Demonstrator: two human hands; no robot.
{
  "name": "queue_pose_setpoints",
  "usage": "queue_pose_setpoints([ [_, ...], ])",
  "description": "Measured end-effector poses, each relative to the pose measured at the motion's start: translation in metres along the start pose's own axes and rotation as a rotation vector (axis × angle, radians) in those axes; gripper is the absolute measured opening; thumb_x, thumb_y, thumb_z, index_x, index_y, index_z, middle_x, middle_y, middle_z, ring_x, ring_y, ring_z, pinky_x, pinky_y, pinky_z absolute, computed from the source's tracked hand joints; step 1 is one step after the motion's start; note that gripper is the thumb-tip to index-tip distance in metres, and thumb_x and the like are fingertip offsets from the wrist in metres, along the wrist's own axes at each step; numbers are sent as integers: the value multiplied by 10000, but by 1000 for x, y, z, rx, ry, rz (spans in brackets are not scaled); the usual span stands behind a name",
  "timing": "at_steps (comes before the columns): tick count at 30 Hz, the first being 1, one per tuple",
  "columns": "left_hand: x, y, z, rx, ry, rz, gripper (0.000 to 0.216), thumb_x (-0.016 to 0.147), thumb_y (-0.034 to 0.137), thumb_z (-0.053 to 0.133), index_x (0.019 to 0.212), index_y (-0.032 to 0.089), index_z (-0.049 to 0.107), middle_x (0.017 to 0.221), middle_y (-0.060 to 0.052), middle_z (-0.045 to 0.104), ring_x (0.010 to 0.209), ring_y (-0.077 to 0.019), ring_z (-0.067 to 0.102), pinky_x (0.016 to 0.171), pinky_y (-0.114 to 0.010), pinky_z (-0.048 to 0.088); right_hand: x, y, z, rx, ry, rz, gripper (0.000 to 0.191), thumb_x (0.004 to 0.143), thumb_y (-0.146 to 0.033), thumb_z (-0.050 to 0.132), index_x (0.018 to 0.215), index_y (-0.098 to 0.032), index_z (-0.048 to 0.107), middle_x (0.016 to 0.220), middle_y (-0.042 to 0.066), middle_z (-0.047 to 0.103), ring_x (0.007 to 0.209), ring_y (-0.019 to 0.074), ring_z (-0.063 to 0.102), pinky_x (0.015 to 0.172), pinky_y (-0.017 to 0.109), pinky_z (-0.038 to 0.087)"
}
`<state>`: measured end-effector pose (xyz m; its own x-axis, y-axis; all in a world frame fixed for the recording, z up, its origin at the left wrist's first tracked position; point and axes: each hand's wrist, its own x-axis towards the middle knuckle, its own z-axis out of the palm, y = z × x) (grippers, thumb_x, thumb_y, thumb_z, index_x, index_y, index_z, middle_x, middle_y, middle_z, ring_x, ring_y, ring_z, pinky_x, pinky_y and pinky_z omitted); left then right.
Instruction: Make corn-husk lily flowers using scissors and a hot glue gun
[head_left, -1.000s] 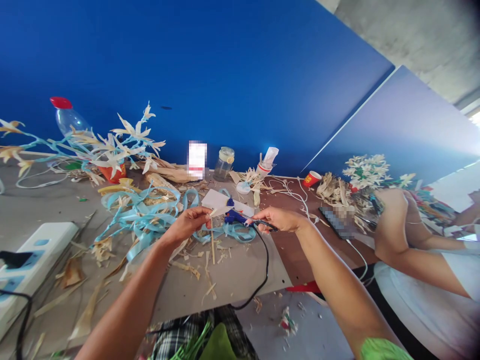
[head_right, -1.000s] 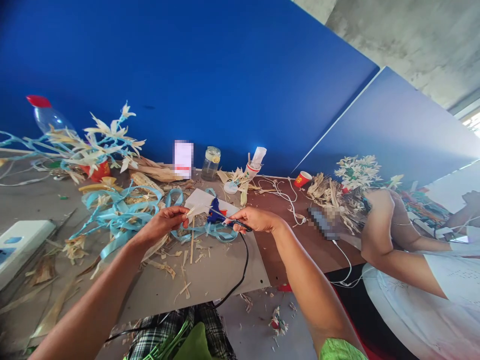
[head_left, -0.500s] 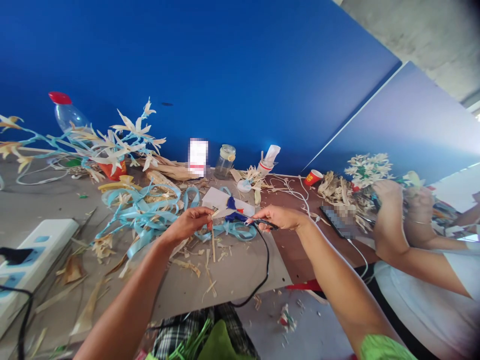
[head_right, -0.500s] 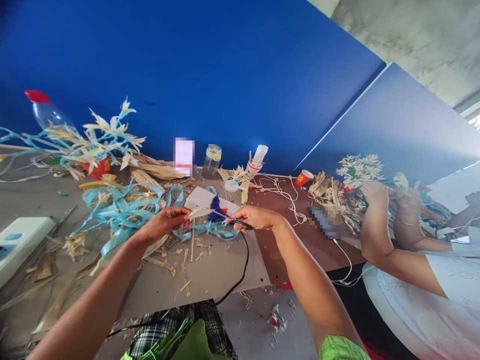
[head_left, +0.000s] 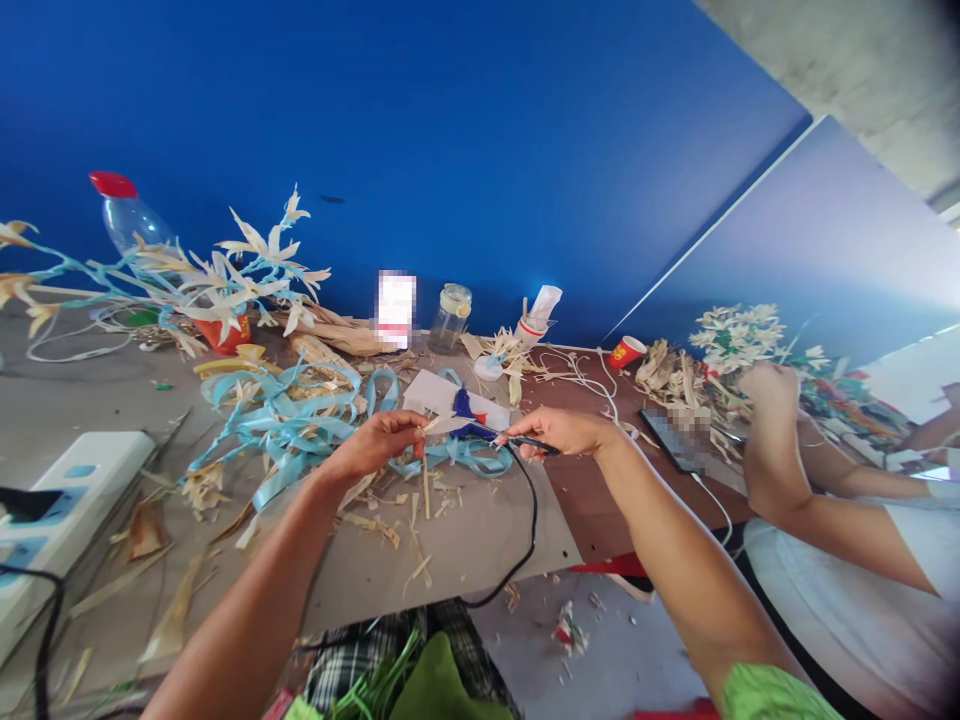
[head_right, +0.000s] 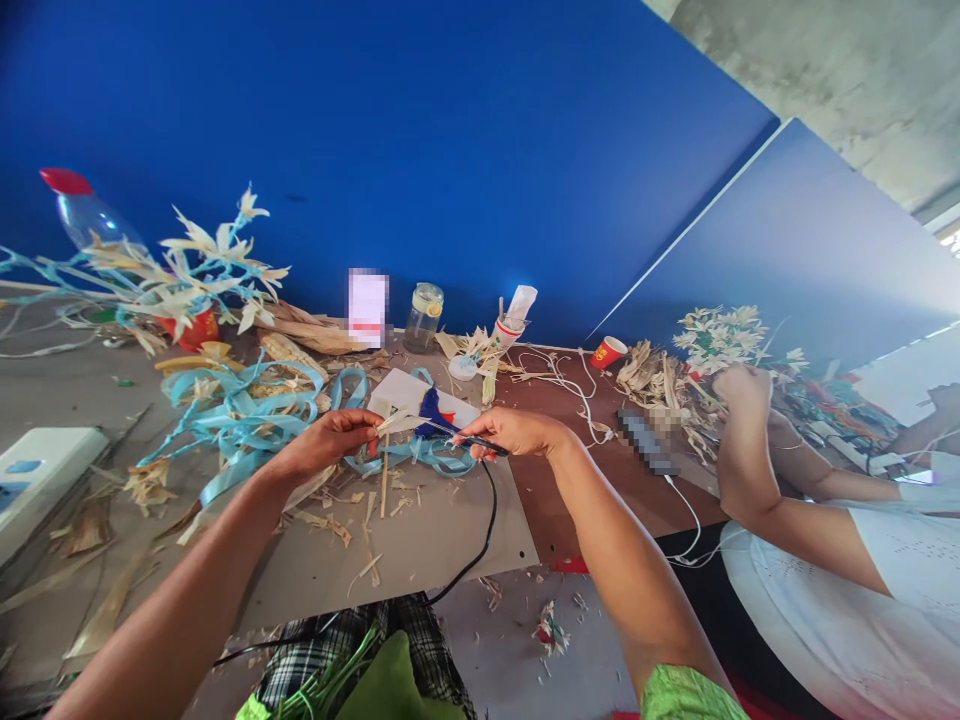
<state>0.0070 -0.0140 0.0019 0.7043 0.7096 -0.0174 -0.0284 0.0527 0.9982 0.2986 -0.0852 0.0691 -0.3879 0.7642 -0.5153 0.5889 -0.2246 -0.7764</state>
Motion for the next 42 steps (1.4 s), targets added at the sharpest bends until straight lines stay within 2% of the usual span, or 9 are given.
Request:
queue_pose_setpoints([
  [16,0,-2,0,-4,-7,-2,159,705,294,646,785,171,707,605,-30,622,537,-112,473,491,-220,331,-5,-11,-2,-48,7,62,472,665,-384,694,1061,-129,668,580,-41,527,497,53,384,502,204,279],
  [18,0,-3,-1,-6,4,-5,175,707,307,645,794,165,699,608,-28,623,531,-103,467,494,-217,329,-4,-11,-1,-26,59,49,476,669,-389,694,1063,-122,662,584,-37,535,502,56,395,512,208,290],
  [20,2,-5,-1,-30,48,3,201,709,325,644,817,161,689,601,-19,614,501,-87,436,478,-212,307,-1,-11,3,6,195,26,478,698,-404,669,1072,-107,646,564,-39,526,507,62,410,530,213,309],
  [23,4,-7,-3,-131,173,62,234,708,347,650,829,147,664,590,0,584,442,-51,340,436,-203,238,12,-11,18,29,396,18,441,740,-413,626,1046,-94,636,517,-39,513,513,80,448,553,218,336],
  [26,7,-8,-6,-289,314,114,267,704,341,664,876,141,628,620,3,586,432,-33,302,423,-194,196,37,-14,42,2,427,59,361,748,-408,616,990,-142,646,532,-19,559,517,106,504,531,220,354],
  [29,7,-6,-7,-393,433,147,283,693,329,677,898,148,603,638,9,590,416,-23,297,413,-188,177,66,-24,67,-268,553,145,308,753,-430,609,926,-179,655,670,40,657,597,150,593,558,239,389],
  [32,6,-4,-6,-431,493,156,285,682,329,687,879,144,596,633,11,588,405,-18,297,402,-183,164,93,-40,87,-556,710,183,282,777,-382,577,944,-165,642,912,137,697,861,239,642,677,287,427],
  [37,7,-4,-4,-467,530,213,296,674,333,699,878,138,610,627,5,593,407,-14,316,402,-173,191,127,-61,108,-681,719,185,302,795,-296,523,1036,-124,579,989,165,686,953,260,643,750,304,447],
  [42,7,-3,-1,-488,556,221,309,656,338,716,861,127,618,607,3,592,399,-17,313,394,-175,190,137,-68,114,-696,675,163,387,783,-314,538,1100,-93,552,1060,185,653,1038,276,606,814,319,442],
])
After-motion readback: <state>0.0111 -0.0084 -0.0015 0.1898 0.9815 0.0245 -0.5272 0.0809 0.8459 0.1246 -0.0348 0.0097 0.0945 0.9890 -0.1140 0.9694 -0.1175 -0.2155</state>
